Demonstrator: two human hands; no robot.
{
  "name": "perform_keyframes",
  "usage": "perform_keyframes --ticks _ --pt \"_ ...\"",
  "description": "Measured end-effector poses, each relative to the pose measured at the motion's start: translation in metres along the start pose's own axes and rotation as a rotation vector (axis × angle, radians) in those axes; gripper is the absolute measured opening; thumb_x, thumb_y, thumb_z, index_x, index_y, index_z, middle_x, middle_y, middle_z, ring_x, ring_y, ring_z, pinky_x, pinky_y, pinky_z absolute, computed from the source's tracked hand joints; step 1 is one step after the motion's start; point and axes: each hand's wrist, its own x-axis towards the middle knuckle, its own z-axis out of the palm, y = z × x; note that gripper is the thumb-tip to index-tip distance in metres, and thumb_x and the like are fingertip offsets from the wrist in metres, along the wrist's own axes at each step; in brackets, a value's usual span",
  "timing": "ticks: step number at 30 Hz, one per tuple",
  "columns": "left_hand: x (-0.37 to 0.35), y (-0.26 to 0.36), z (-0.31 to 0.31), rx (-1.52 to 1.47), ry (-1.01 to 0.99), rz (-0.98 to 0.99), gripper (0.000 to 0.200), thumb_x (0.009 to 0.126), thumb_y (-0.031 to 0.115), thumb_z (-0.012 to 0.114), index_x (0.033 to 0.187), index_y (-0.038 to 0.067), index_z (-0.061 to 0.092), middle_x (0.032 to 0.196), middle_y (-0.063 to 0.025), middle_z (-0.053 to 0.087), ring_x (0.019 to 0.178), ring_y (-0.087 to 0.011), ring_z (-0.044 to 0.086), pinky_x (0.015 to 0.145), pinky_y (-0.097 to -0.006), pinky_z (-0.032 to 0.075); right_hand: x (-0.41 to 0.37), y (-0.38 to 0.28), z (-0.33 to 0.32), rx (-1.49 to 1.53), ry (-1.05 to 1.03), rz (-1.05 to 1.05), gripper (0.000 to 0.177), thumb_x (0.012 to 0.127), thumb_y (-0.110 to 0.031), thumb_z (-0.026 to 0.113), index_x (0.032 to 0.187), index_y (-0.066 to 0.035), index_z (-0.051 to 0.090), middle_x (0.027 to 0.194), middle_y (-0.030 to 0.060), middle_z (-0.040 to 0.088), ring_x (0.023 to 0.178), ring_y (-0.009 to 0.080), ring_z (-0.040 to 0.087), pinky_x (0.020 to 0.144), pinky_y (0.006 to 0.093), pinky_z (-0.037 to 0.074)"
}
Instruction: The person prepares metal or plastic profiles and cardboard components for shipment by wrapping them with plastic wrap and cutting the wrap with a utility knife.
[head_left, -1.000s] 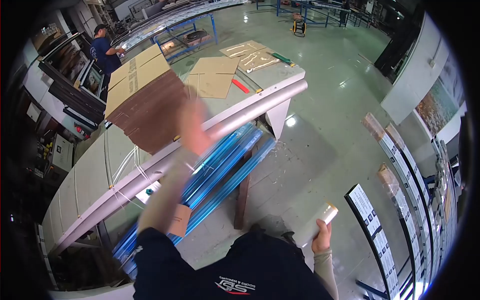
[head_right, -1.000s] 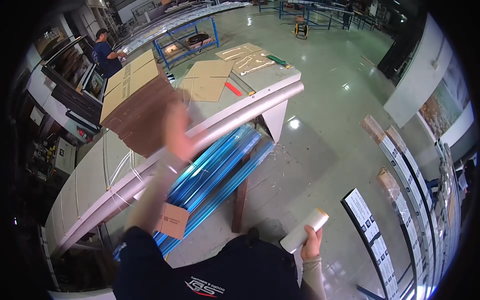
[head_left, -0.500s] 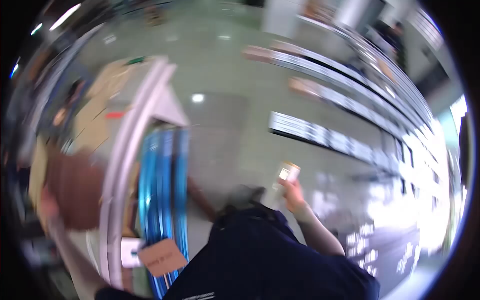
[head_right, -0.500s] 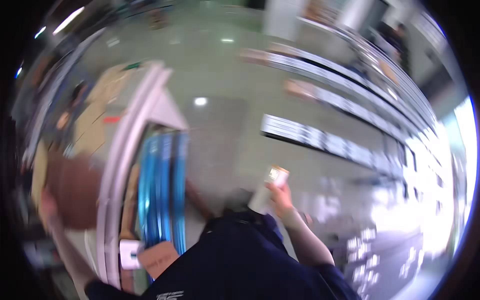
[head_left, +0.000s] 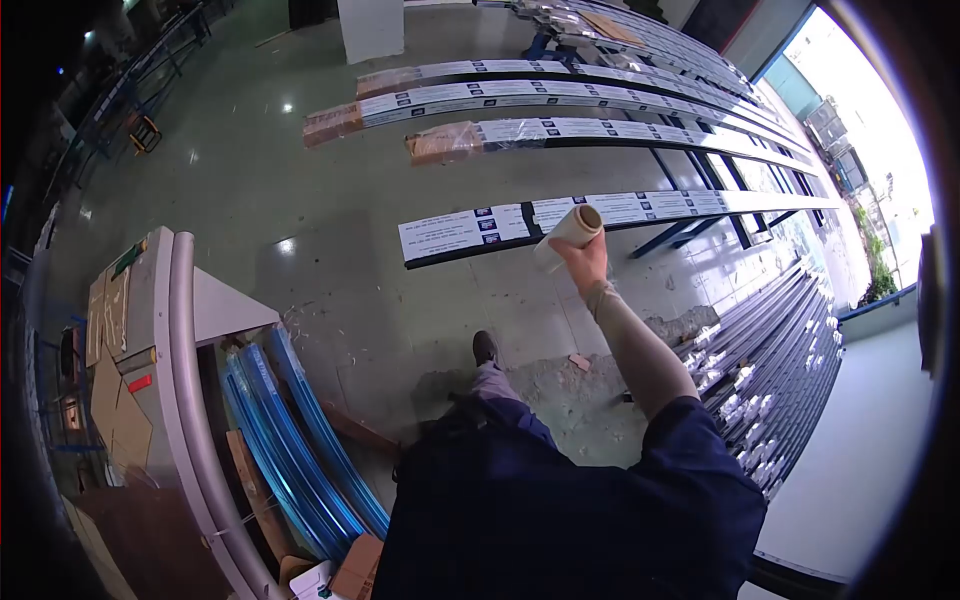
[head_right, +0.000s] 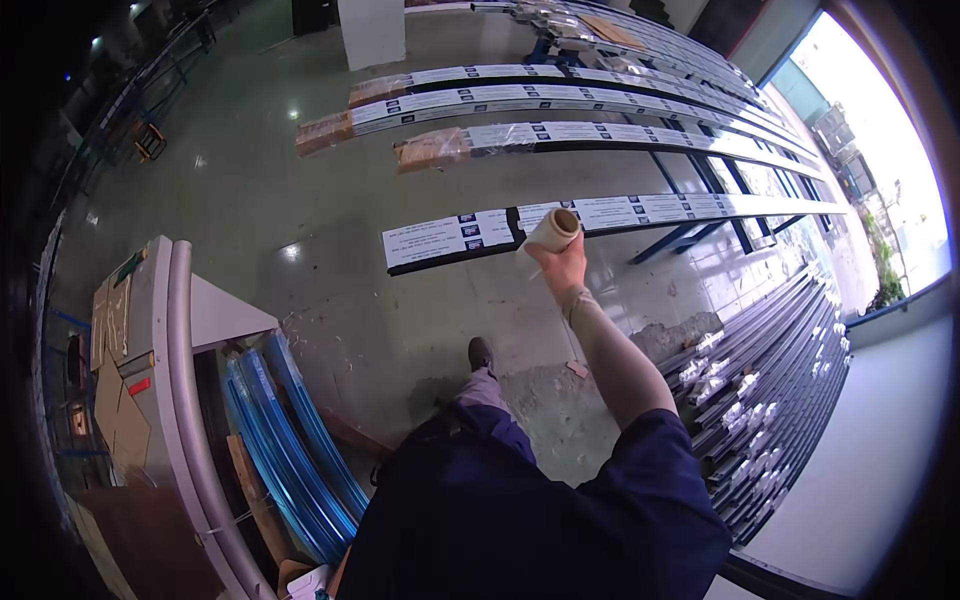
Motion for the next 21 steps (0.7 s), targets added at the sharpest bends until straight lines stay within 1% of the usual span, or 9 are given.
perform_keyframes --ticks 3,6,8,10,12,15,18,19,21 --pt "-0.066 0.022 0.028 -0.115 -0.231 -0.163 0.053 0.114 0.041 0.043 0.127 -0.007 0.061 0.116 -0.0184 0.066 0.100 -0.0253 0.061 0.087 -0.0443 0.055 0.072 0.002 -0.026 -0.176 0.141 -0.006 0.074 0.069 -0.028 0.091 0.130 -0.006 0.055 0.125 0.0159 0.069 0.116 0.0313 0.069 0.100 0.0419 0.054" --pt "-0.087 0.051 0.054 -0.114 -0.272 -0.317 0.047 0.113 0.034 0.044 0.131 -0.007 0.060 0.121 -0.0219 0.065 0.105 -0.0271 0.065 0.090 -0.0408 0.057 0.126 0.021 -0.041 -0.283 0.281 -0.003 0.076 0.069 -0.031 0.092 0.133 -0.007 0.057 0.125 0.0175 0.070 0.117 0.0346 0.068 0.103 0.0439 0.053" --pt "-0.101 0.076 0.075 -0.112 -0.314 -0.416 0.043 0.113 0.029 0.045 0.133 -0.007 0.059 0.125 -0.0242 0.065 0.109 -0.0283 0.067 0.091 -0.0384 0.058 0.148 0.044 -0.049 -0.302 0.274 0.035 0.078 0.070 -0.033 0.091 0.135 -0.008 0.055 0.126 0.0176 0.069 0.118 0.0364 0.067 0.103 0.0446 0.053" --pt "-0.134 0.101 0.097 -0.234 -0.383 -0.561 0.043 0.112 0.028 0.046 0.134 -0.007 0.058 0.127 -0.0236 0.064 0.111 -0.0280 0.067 0.093 -0.0373 0.057 0.166 0.077 -0.047 -0.324 0.261 0.013 0.079 0.071 -0.033 0.091 0.135 -0.007 0.054 0.127 0.0174 0.068 0.120 0.0359 0.066 0.103 0.0446 0.052" --pt "-0.191 0.133 0.129 -0.475 -0.465 -0.727 0.045 0.113 0.031 0.047 0.135 -0.007 0.056 0.128 -0.0199 0.064 0.110 -0.0262 0.065 0.094 -0.0373 0.055 0.173 0.106 -0.045 -0.316 0.243 -0.041 0.079 0.071 -0.031 0.090 0.136 -0.006 0.053 0.127 0.0177 0.066 0.121 0.0358 0.064 0.103 0.0447 0.051" --pt "-0.258 0.180 0.173 -0.632 -0.678 -0.763 0.035 0.114 0.030 0.047 0.119 -0.003 0.059 0.111 -0.0095 0.065 0.097 -0.0167 0.062 0.085 -0.0331 0.052 0.164 0.109 -0.041 -0.154 0.195 -0.077 0.079 0.071 -0.026 0.090 0.137 -0.004 0.052 0.130 0.0169 0.061 0.121 0.0362 0.062 0.103 0.0463 0.049" --pt "-0.296 0.242 0.210 -0.697 -0.850 -0.751 0.032 0.114 0.027 0.047 0.103 0.000 0.060 0.094 -0.0015 0.064 0.086 -0.0095 0.057 0.078 -0.0296 0.049 0.141 0.114 -0.038 -0.220 0.401 -0.164 0.085 0.074 -0.021 0.090 0.143 -0.003 0.046 0.138 0.0157 0.053 0.126 0.0331 0.057 0.105 0.0471 0.047" --pt "-0.303 0.254 0.226 -0.725 -0.896 -0.762 0.032 0.114 0.026 0.047 0.103 0.000 0.060 0.094 -0.0009 0.064 0.086 -0.0091 0.057 0.078 -0.0291 0.049 0.128 0.106 -0.040 -0.282 0.472 -0.186 0.088 0.075 -0.021 0.090 0.147 -0.003 0.042 0.141 0.0162 0.050 0.129 0.0326 0.054 0.106 0.0475 0.046" --pt "-0.317 0.277 0.256 -0.772 -0.983 -0.802 0.031 0.114 0.025 0.047 0.102 0.000 0.061 0.094 -0.0003 0.064 0.087 -0.0087 0.057 0.078 -0.0283 0.049 0.105 0.063 -0.051 -0.257 0.246 -0.139 0.099 0.077 -0.021 0.090 0.155 -0.003 0.032 0.145 0.0184 0.046 0.135 0.0328 0.049 0.111 0.0474 0.043"
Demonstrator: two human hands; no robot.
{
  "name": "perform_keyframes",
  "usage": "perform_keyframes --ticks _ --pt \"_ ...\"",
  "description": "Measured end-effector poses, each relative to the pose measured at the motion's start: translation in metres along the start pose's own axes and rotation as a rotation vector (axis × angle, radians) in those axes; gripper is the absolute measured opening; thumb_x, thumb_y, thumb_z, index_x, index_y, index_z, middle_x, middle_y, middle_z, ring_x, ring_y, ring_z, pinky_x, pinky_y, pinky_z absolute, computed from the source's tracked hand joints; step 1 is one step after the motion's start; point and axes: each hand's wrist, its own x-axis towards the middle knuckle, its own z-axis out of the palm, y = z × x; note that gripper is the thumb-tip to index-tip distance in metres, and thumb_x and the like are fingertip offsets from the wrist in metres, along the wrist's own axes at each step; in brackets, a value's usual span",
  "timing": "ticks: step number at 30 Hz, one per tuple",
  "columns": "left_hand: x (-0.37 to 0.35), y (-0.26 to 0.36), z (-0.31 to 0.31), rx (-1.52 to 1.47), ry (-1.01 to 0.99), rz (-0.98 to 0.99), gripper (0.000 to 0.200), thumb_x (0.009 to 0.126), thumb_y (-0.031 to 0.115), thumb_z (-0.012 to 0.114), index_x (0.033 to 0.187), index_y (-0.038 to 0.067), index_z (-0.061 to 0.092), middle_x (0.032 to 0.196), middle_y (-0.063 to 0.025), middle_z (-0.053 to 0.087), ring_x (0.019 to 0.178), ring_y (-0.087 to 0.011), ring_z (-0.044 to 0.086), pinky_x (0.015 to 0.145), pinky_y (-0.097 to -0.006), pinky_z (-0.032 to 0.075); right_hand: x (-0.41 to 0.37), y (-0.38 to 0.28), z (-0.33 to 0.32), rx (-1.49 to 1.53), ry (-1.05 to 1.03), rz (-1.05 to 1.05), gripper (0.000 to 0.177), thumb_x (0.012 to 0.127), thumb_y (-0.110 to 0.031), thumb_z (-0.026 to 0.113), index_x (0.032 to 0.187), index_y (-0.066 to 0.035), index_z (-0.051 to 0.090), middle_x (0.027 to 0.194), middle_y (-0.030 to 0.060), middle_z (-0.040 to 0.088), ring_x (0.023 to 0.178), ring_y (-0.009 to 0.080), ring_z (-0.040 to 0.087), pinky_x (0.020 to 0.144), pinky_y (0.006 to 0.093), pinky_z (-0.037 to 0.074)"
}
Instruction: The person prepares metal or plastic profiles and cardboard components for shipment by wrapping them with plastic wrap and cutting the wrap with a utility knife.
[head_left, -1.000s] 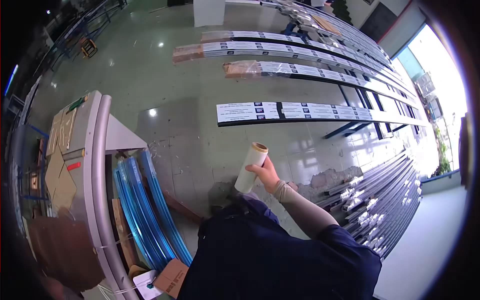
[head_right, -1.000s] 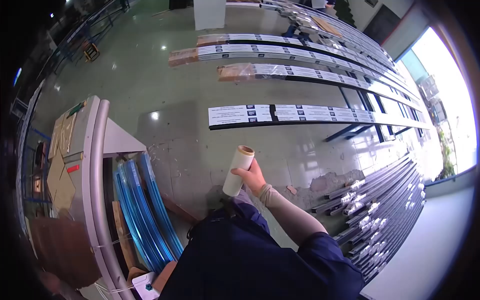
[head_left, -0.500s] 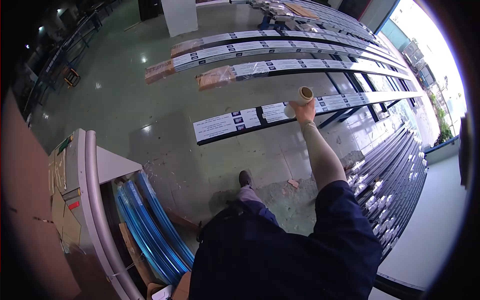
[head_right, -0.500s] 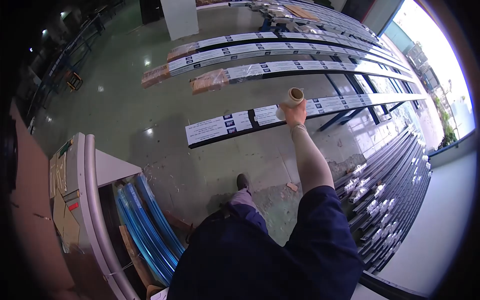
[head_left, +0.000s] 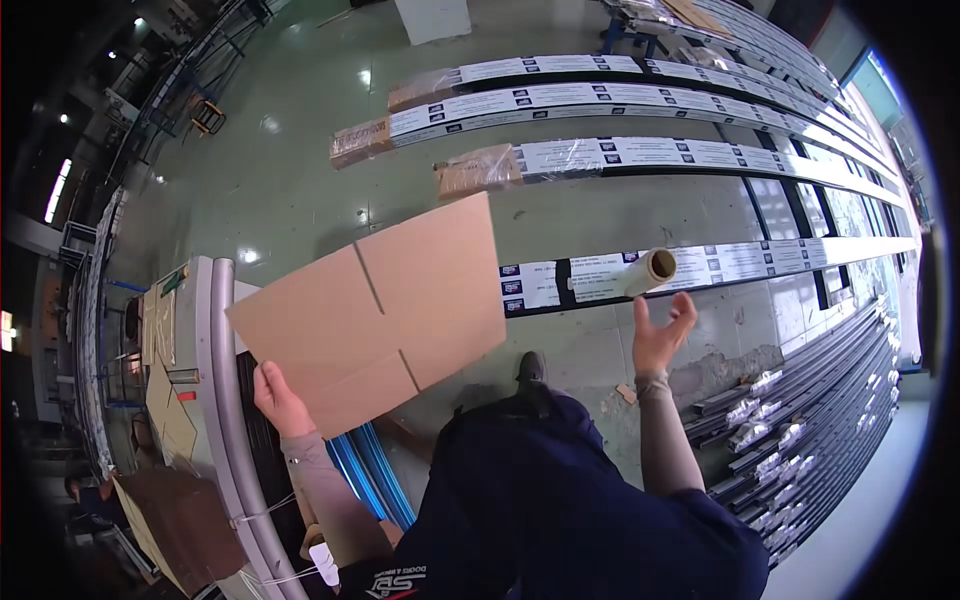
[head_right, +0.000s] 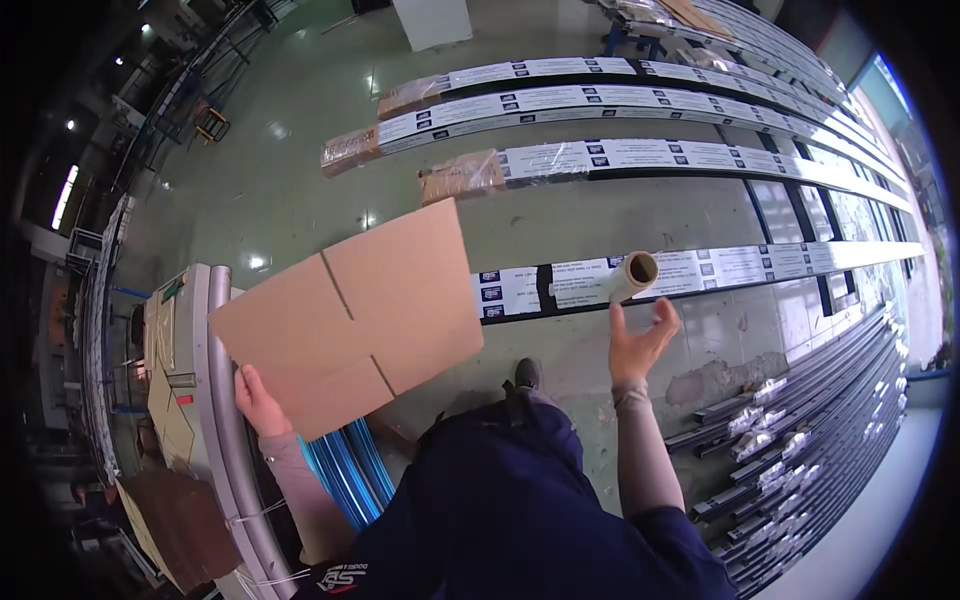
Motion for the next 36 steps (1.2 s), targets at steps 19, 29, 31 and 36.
perform_keyframes --ticks 19,29,31,36 --pt "0.207 -0.061 0.188 -0.050 -1.697 -0.384 0.068 0.107 0.059 0.042 0.108 0.000 0.075 0.155 -0.0257 0.050 0.150 -0.0387 0.039 0.128 -0.0472 0.022 -0.029 -0.081 0.009 -0.114 -0.773 -0.437 0.034 0.088 -0.022 0.078 0.121 -0.029 0.080 0.150 0.0135 0.055 0.146 0.0400 0.043 0.125 0.0551 0.027" --pt "0.080 -0.175 0.255 0.917 -1.604 0.682 0.105 0.079 0.073 0.074 0.165 0.036 0.028 0.175 -0.0212 0.003 0.161 -0.0431 -0.001 0.128 -0.0598 0.005 -0.212 -0.083 0.087 -0.562 -0.565 -0.068 0.060 0.089 -0.004 0.062 0.142 -0.031 0.065 0.163 0.0178 0.038 0.153 0.0389 0.032 0.128 0.0544 0.022" --pt "0.071 -0.190 0.252 0.928 -1.522 0.747 0.106 0.079 0.081 0.067 0.167 0.041 0.021 0.175 -0.0199 0.000 0.161 -0.0425 -0.004 0.126 -0.0642 0.000 -0.239 -0.085 0.104 -0.346 -0.316 0.308 0.061 0.092 -0.005 0.063 0.150 -0.022 0.054 0.161 0.0220 0.038 0.152 0.0387 0.034 0.125 0.0507 0.027" --pt "0.068 -0.192 0.226 0.970 -1.525 0.854 0.104 0.078 0.084 0.065 0.165 0.039 0.028 0.170 -0.0236 0.014 0.157 -0.0435 0.010 0.125 -0.0639 0.008 -0.281 -0.093 0.154 0.564 0.209 1.060 0.077 0.093 -0.013 0.071 0.159 -0.009 0.031 0.141 0.0237 0.057 0.131 0.0311 0.056 0.110 0.0399 0.045"
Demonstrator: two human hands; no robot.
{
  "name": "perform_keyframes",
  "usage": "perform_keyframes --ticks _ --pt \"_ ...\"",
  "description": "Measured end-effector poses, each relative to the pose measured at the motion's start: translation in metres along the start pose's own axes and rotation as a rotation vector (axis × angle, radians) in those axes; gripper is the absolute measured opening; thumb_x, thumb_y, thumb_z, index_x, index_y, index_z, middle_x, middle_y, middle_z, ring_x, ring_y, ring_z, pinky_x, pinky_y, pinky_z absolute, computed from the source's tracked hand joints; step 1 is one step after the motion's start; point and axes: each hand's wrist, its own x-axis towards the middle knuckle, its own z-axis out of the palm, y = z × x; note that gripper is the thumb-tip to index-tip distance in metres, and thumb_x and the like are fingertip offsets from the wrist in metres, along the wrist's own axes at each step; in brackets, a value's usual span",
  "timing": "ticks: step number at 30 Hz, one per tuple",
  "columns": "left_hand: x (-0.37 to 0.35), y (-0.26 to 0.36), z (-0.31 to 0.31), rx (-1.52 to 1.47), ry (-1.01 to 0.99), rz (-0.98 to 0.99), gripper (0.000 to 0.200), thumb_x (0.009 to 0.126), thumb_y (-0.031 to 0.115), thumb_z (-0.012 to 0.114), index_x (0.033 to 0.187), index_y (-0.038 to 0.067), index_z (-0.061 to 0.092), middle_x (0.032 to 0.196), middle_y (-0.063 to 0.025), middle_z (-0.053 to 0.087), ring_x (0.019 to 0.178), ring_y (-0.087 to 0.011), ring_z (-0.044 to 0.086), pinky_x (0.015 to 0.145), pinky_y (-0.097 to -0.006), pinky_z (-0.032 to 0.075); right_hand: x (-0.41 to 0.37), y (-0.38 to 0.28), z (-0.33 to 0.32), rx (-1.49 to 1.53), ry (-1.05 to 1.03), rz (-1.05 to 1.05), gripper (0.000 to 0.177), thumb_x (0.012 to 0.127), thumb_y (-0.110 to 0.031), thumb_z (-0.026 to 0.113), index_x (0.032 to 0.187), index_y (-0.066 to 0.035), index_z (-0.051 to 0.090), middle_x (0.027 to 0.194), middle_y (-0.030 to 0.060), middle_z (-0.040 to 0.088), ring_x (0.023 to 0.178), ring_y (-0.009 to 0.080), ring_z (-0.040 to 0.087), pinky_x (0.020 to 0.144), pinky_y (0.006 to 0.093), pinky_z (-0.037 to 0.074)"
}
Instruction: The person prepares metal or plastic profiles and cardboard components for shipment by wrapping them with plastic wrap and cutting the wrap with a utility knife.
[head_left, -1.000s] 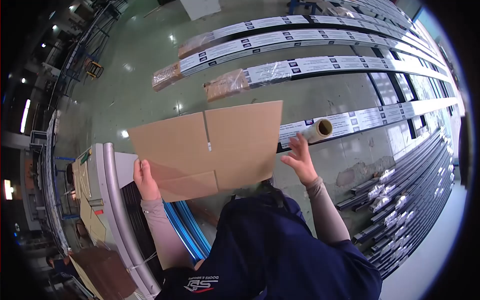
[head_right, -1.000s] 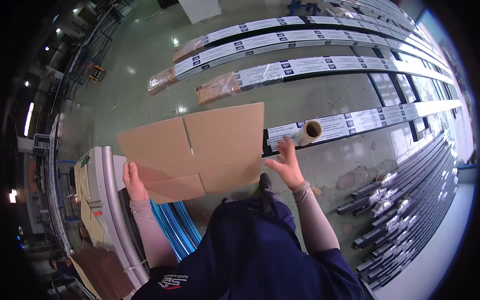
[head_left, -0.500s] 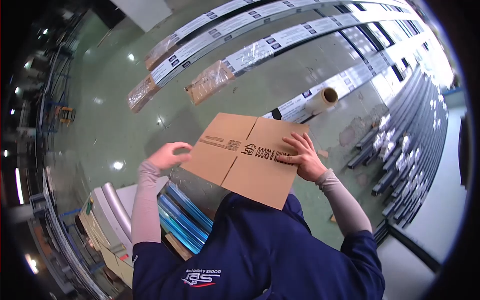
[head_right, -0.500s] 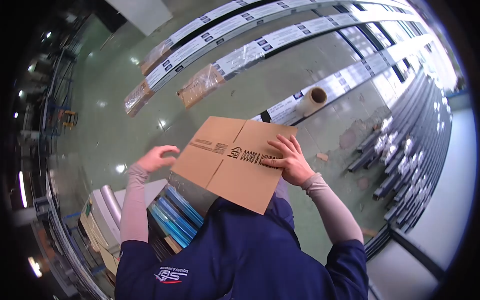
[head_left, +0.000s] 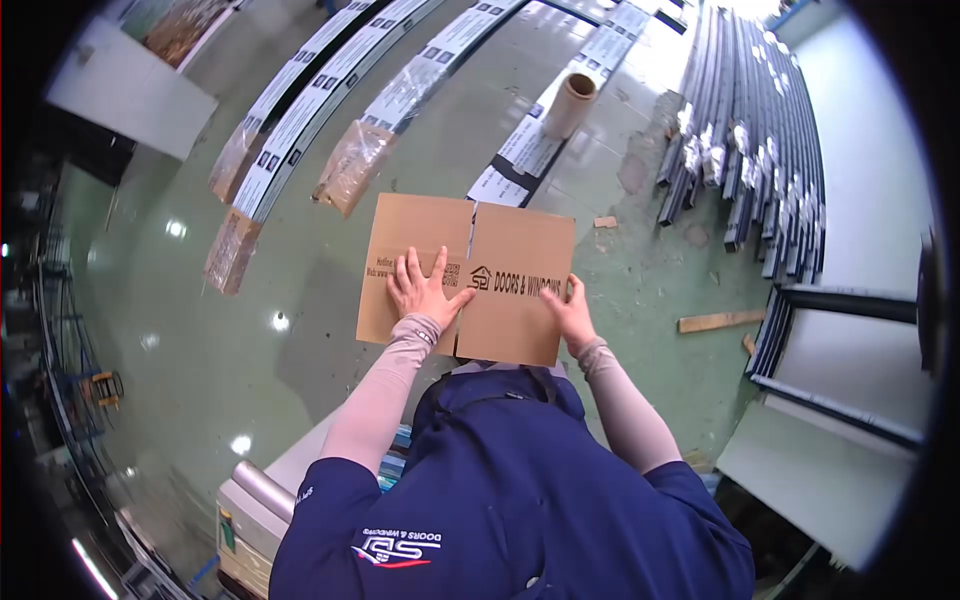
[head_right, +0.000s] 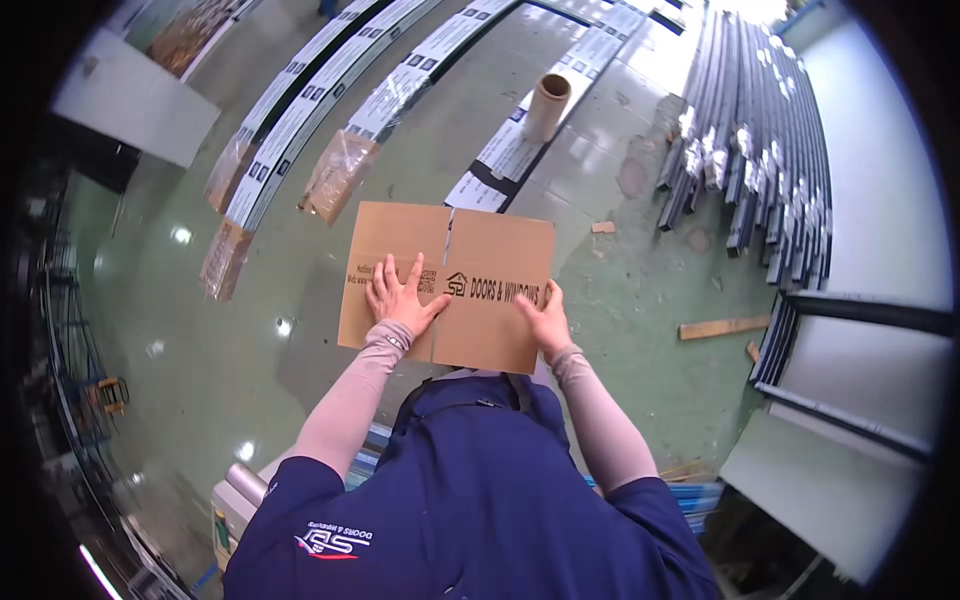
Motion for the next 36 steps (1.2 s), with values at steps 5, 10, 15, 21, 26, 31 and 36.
perform_keyframes --ticks 5,10,15,21,26,31,36 --pt "0.004 -0.033 -0.023 0.133 -0.107 0.211 0.116 0.065 0.075 0.084 0.161 0.030 0.038 0.166 -0.0259 0.017 0.156 -0.0432 0.013 0.124 -0.0623 0.013 0.013 0.002 -0.001 -0.220 0.031 -0.276 0.067 0.090 -0.008 0.066 0.153 -0.013 0.044 0.122 0.0220 0.071 0.107 0.0303 0.072 0.094 0.0384 0.055" --pt "-0.009 -0.050 -0.018 -0.114 -0.242 0.091 0.156 0.052 0.069 0.094 0.167 0.031 -0.003 0.172 -0.0252 -0.014 0.160 -0.0448 -0.011 0.126 -0.0655 0.003 0.002 -0.091 0.048 -0.528 -0.021 -0.558 0.056 0.088 -0.008 0.063 0.144 -0.013 0.056 0.127 0.0218 0.070 0.115 0.0351 0.070 0.100 0.0409 0.054" --pt "-0.022 -0.057 0.005 -0.218 -0.153 -0.108 0.150 0.058 0.074 0.090 0.167 0.037 -0.005 0.173 -0.0247 -0.013 0.160 -0.0452 -0.009 0.126 -0.0642 0.006 0.011 -0.117 0.097 -0.767 -0.062 -0.599 0.060 0.087 -0.008 0.058 0.146 -0.015 0.055 0.135 0.0179 0.067 0.128 0.0403 0.060 0.112 0.0472 0.046" --pt "-0.038 -0.060 0.023 -0.376 -0.043 -0.226 0.126 0.072 0.082 0.075 0.168 0.040 0.005 0.173 -0.0265 -0.009 0.159 -0.0490 -0.005 0.125 -0.0646 0.007 0.002 -0.095 0.092 -0.584 -0.085 -0.463 0.056 0.087 -0.008 0.064 0.143 -0.009 0.057 0.127 0.0208 0.069 0.117 0.0347 0.067 0.105 0.0387 0.050" --pt "-0.007 -0.059 0.027 -0.447 0.121 -0.028 0.086 0.091 0.074 0.061 0.162 0.031 0.037 0.175 -0.0208 0.003 0.160 -0.0472 0.002 0.126 -0.0646 0.005 -0.001 0.016 0.030 0.029 -0.007 -0.276 0.036 0.090 -0.004 0.070 0.124 -0.002 0.057 0.115 0.0113 0.069 0.104 0.0195 0.067 0.093 0.0334 0.054" --pt "0.028 -0.028 0.023 -0.275 0.116 0.191 0.079 0.086 0.061 0.074 0.152 0.024 0.051 0.173 -0.0135 0.019 0.161 -0.0380 0.008 0.129 -0.0573 0.004 -0.010 0.071 0.000 0.135 0.031 0.090 0.038 0.094 -0.006 0.072 0.125 -0.006 0.052 0.116 0.0090 0.069 0.105 0.0188 0.067 0.088 0.0369 0.055" --pt "0.022 -0.016 0.021 -0.239 0.159 0.234 0.089 0.081 0.062 0.079 0.155 0.025 0.047 0.174 -0.0132 0.015 0.162 -0.0352 0.004 0.129 -0.0561 0.000 0.003 0.077 0.004 0.166 0.056 0.194 0.045 0.089 -0.002 0.070 0.128 -0.011 0.051 0.117 0.0069 0.067 0.106 0.0217 0.066 0.086 0.0395 0.055"
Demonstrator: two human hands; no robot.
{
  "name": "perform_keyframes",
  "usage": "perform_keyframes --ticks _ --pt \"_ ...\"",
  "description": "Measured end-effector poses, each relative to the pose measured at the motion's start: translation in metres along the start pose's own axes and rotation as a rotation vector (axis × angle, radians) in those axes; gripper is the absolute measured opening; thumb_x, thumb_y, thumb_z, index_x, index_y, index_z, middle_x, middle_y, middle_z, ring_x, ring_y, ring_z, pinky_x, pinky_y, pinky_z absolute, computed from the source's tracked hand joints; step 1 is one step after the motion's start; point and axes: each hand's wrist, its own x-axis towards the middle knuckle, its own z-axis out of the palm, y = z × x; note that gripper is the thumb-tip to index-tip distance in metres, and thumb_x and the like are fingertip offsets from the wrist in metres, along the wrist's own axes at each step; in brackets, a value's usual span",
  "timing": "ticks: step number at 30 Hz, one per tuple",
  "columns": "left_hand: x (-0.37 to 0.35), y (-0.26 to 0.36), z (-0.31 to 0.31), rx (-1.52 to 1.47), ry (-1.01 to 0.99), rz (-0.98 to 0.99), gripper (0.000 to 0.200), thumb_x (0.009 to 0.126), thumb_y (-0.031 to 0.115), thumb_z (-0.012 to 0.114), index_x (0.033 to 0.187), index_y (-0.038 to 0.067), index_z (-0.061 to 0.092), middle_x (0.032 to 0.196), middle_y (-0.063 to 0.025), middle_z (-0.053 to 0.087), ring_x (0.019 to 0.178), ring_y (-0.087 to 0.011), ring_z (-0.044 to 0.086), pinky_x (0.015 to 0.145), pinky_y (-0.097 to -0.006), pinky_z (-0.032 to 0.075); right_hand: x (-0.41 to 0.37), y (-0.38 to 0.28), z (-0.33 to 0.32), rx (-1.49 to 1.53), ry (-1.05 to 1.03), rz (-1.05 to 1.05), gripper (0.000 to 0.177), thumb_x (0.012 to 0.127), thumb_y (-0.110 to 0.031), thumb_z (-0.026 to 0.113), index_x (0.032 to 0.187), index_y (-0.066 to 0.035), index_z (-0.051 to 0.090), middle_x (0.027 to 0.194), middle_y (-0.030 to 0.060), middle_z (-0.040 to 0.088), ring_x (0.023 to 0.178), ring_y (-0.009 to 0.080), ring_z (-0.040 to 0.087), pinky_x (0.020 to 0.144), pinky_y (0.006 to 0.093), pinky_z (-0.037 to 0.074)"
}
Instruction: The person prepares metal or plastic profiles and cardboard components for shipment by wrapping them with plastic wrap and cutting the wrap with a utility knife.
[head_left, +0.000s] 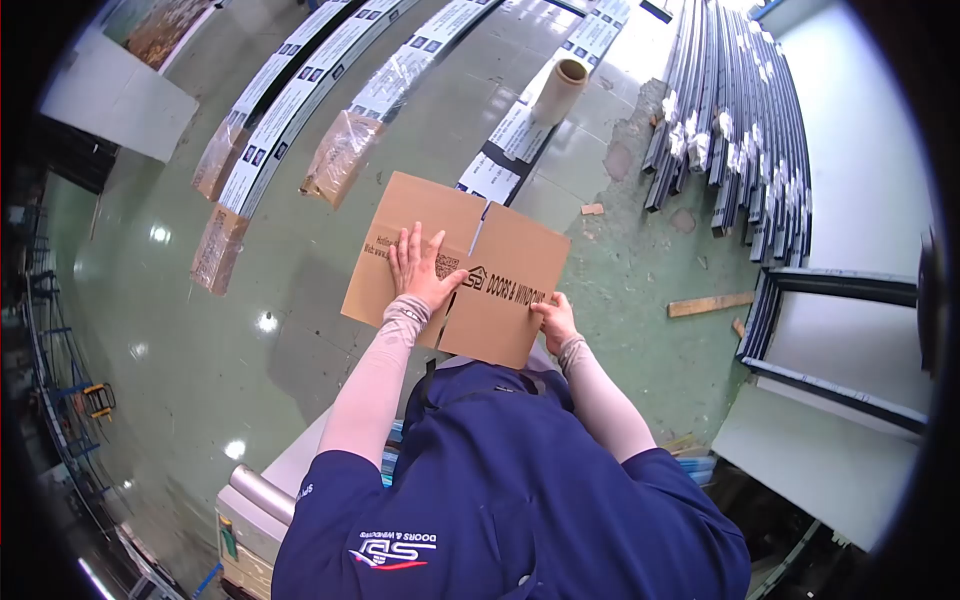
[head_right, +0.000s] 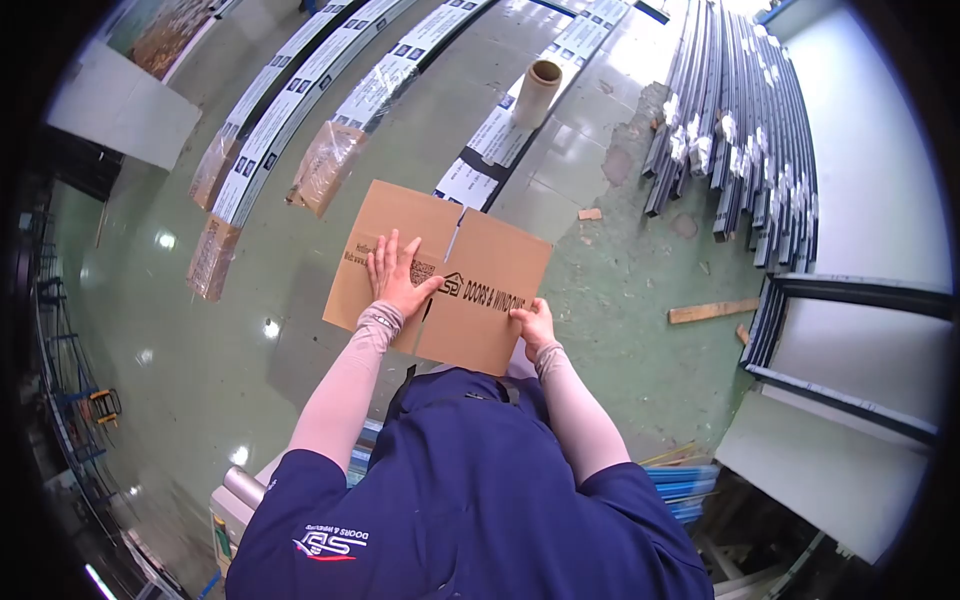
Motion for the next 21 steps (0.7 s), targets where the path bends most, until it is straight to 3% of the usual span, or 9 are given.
perform_keyframes --ticks 3,8,11,15,17,19,20,21 --pt "-0.006 -0.010 -0.003 0.020 -0.066 0.091 0.091 0.080 0.063 0.079 0.157 0.025 0.046 0.175 -0.0140 0.013 0.162 -0.0355 0.004 0.129 -0.0556 0.000 -0.005 -0.006 0.007 0.167 -0.017 -0.125 0.053 0.083 0.004 0.070 0.130 -0.006 0.047 0.109 0.0121 0.067 0.097 0.0218 0.066 0.083 0.0392 0.056" --pt "-0.018 -0.019 -0.010 -0.002 -0.127 0.191 0.090 0.081 0.063 0.078 0.156 0.024 0.047 0.175 -0.0157 0.013 0.162 -0.0371 0.006 0.130 -0.0533 0.002 -0.003 -0.007 0.001 0.178 -0.022 -0.101 0.047 0.076 0.011 0.065 0.119 -0.005 0.057 0.105 0.0068 0.067 0.095 0.0201 0.064 0.082 0.0339 0.054" --pt "-0.025 -0.018 -0.009 -0.053 -0.048 0.122 0.088 0.081 0.063 0.078 0.155 0.025 0.048 0.174 -0.0162 0.013 0.162 -0.0374 0.006 0.130 -0.0528 0.003 -0.005 -0.005 0.000 0.221 -0.053 -0.159 0.046 0.074 0.013 0.062 0.116 -0.005 0.060 0.104 0.0055 0.066 0.094 0.0195 0.063 0.082 0.0324 0.053" --pt "-0.036 -0.020 -0.006 -0.132 0.118 -0.032 0.073 0.086 0.055 0.078 0.147 0.023 0.055 0.172 -0.0180 0.021 0.159 -0.0400 0.015 0.129 -0.0551 0.012 -0.054 -0.047 0.018 0.117 -0.102 -0.313 0.047 0.075 0.012 0.056 0.119 -0.004 0.061 0.099 0.0043 0.067 0.091 0.0180 0.063 0.081 0.0300 0.053" --pt "-0.047 -0.024 -0.006 -0.264 0.197 -0.155 0.068 0.089 0.050 0.076 0.143 0.013 0.055 0.167 -0.0253 0.027 0.155 -0.0433 0.024 0.125 -0.0524 0.024 -0.067 -0.068 0.024 -0.031 -0.203 -0.413 0.047 0.076 0.012 0.055 0.120 -0.004 0.063 0.099 0.0041 0.068 0.089 0.0175 0.064 0.080 0.0289 0.053" --pt "-0.059 -0.032 -0.003 -0.433 0.225 -0.328 0.071 0.090 0.051 0.075 0.142 0.007 0.053 0.164 -0.0304 0.028 0.153 -0.0457 0.027 0.124 -0.0507 0.027 -0.082 -0.097 0.043 -0.228 -0.282 -0.544 0.045 0.078 0.009 0.053 0.121 0.000 0.063 0.103 0.0058 0.071 0.090 0.0188 0.066 0.081 0.0300 0.054" --pt "-0.066 -0.033 -0.004 -0.428 0.200 -0.388 0.077 0.091 0.045 0.076 0.148 0.003 0.045 0.162 -0.0353 0.026 0.152 -0.0477 0.029 0.123 -0.0486 0.030 -0.086 -0.111 0.052 -0.331 -0.320 -0.629 0.045 0.079 0.007 0.054 0.122 0.000 0.063 0.103 0.0073 0.072 0.091 0.0193 0.067 0.081 0.0310 0.054" --pt "-0.073 -0.029 -0.004 -0.425 0.222 -0.377 0.079 0.091 0.043 0.076 0.151 0.003 0.042 0.161 -0.0337 0.029 0.152 -0.0467 0.029 0.124 -0.0484 0.030 -0.091 -0.126 0.061 -0.438 -0.359 -0.715 0.045 0.079 0.006 0.054 0.123 0.000 0.063 0.103 0.0088 0.073 0.091 0.0199 0.067 0.082 0.0320 0.055"
